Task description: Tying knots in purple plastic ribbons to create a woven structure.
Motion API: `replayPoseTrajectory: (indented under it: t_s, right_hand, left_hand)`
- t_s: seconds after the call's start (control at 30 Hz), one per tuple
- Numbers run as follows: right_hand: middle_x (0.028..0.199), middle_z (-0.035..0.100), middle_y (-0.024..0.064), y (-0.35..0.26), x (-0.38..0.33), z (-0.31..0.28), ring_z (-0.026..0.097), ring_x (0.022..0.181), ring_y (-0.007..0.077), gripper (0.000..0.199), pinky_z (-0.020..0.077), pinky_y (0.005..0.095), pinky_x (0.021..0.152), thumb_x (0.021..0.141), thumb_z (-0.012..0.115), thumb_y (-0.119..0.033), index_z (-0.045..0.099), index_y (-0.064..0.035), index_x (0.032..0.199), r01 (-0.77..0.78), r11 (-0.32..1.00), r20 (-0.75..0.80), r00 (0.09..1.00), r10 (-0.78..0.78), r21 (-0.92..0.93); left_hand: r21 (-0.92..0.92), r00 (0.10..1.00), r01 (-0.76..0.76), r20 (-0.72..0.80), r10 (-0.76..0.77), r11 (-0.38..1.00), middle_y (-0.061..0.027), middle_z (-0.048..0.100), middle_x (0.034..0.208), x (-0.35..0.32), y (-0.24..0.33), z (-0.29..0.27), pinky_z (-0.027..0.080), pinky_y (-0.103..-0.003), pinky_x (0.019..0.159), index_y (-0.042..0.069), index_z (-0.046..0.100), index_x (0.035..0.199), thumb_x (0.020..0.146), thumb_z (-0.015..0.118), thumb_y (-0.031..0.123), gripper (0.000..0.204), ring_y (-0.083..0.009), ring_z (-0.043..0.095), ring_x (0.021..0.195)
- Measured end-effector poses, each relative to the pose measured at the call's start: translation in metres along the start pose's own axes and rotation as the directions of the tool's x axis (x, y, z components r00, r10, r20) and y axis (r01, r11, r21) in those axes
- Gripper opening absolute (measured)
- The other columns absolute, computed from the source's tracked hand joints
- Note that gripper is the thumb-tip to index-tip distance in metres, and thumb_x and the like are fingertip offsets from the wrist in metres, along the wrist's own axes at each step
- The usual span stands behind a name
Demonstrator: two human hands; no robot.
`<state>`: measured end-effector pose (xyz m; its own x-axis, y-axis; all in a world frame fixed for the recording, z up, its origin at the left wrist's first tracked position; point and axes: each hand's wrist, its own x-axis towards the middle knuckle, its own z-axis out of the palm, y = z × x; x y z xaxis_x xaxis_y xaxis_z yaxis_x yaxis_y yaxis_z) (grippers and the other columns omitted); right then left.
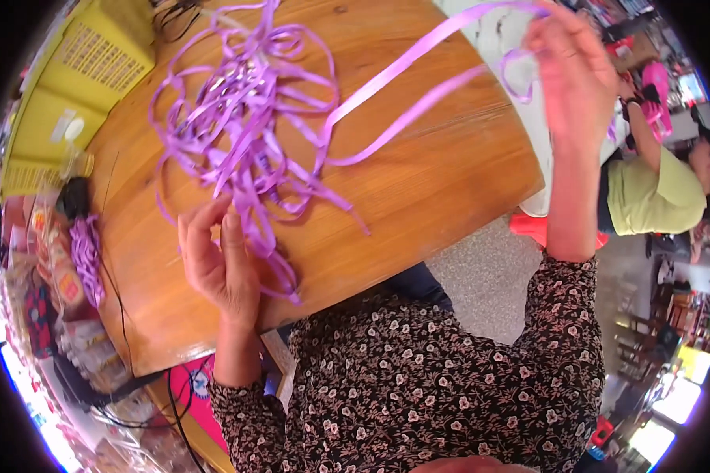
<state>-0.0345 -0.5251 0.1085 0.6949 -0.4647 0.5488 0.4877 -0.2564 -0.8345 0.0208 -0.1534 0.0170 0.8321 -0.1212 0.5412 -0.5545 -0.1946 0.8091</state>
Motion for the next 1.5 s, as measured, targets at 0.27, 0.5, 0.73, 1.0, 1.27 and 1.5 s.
replayPoseTrajectory:
  t_s: [0.27, 0.5, 0.73, 1.0, 1.27, 1.5]
  right_hand:
    - [0.076, 0.058, 0.0005, -0.014, 0.055, -0.06, 0.051, 0.061, 0.0063, 0.015, 0.0387, 0.0178, 0.053, 0.082, 0.058, -0.003, 0.061, -0.0011, 0.097, 0.041, 0.973, -0.386, 0.914, -0.128, -0.226]
    - [0.109, 0.06, 0.0098, 0.096, 0.067, -0.102, 0.058, 0.1, 0.0231, 0.036, 0.0425, 0.0312, 0.087, 0.081, 0.064, -0.02, 0.059, -0.0117, 0.116, 0.252, -0.09, 0.266, 0.86, -0.436, -0.964]
    - [0.103, 0.062, 0.0069, 0.073, -0.01, 0.057, 0.058, 0.097, 0.0206, 0.024, 0.0437, 0.0284, 0.086, 0.082, 0.061, -0.007, 0.063, -0.0063, 0.106, 0.355, 0.739, 0.455, 0.887, -0.073, -0.572]
    - [0.097, 0.061, 0.0071, 0.056, -0.053, 0.167, 0.057, 0.091, 0.0224, 0.018, 0.0434, 0.0313, 0.08, 0.076, 0.064, -0.005, 0.064, -0.0044, 0.094, 0.623, 0.765, 0.828, 0.509, -0.236, -0.165]
    - [0.099, 0.058, 0.0082, 0.056, -0.065, 0.196, 0.053, 0.094, 0.0274, 0.017, 0.0407, 0.037, 0.083, 0.072, 0.066, -0.007, 0.064, -0.0049, 0.089, 0.825, 0.547, 0.894, 0.344, -0.287, -0.142]
    - [0.101, 0.061, 0.0082, 0.022, -0.038, 0.196, 0.056, 0.097, 0.0134, 0.01, 0.0465, 0.0282, 0.081, 0.086, 0.055, -0.005, 0.062, -0.0022, 0.093, -0.068, 0.996, 0.825, 0.565, -0.002, 0.049]
  left_hand:
    - [0.124, 0.987, -0.044, 0.157, 0.024, 0.991, -0.0064, 0.056, 0.082, 0.003, -0.002, 0.004, 0.04, -0.024, 0.071, 0.0, 0.062, 0.091, 0.08, 0.059, -0.006, 0.012, -0.0147, 0.05, 0.076]
    - [0.176, 0.997, -0.055, 0.06, 0.045, 0.983, -0.0055, 0.055, 0.08, 0.008, -0.004, 0.011, 0.041, -0.024, 0.067, 0.0, 0.062, 0.09, 0.078, 0.06, -0.006, 0.014, -0.0129, 0.051, 0.072]
    - [0.086, 0.997, -0.04, -0.069, 0.046, 0.996, -0.0045, 0.055, 0.079, 0.007, -0.013, 0.005, 0.041, -0.022, 0.066, 0.001, 0.063, 0.091, 0.077, 0.063, -0.004, 0.015, -0.0117, 0.05, 0.071]
    - [-0.325, 0.955, 0.084, -0.245, -0.169, 0.942, -0.0012, 0.056, 0.093, 0.007, -0.006, -0.012, 0.04, -0.018, 0.072, -0.001, 0.059, 0.097, 0.087, 0.056, -0.001, 0.01, -0.0062, 0.05, 0.08]
    - [-0.341, 0.971, 0.066, -0.195, -0.139, 0.938, -0.002, 0.058, 0.092, 0.007, -0.003, -0.03, 0.041, -0.019, 0.072, -0.001, 0.059, 0.099, 0.087, 0.056, 0.0, 0.012, -0.0062, 0.051, 0.078]
    - [-0.168, 0.998, -0.049, -0.036, 0.044, 0.985, -0.005, 0.056, 0.093, 0.02, 0.004, -0.028, 0.043, -0.021, 0.072, -0.001, 0.059, 0.103, 0.079, 0.063, -0.002, 0.023, -0.011, 0.055, 0.084]
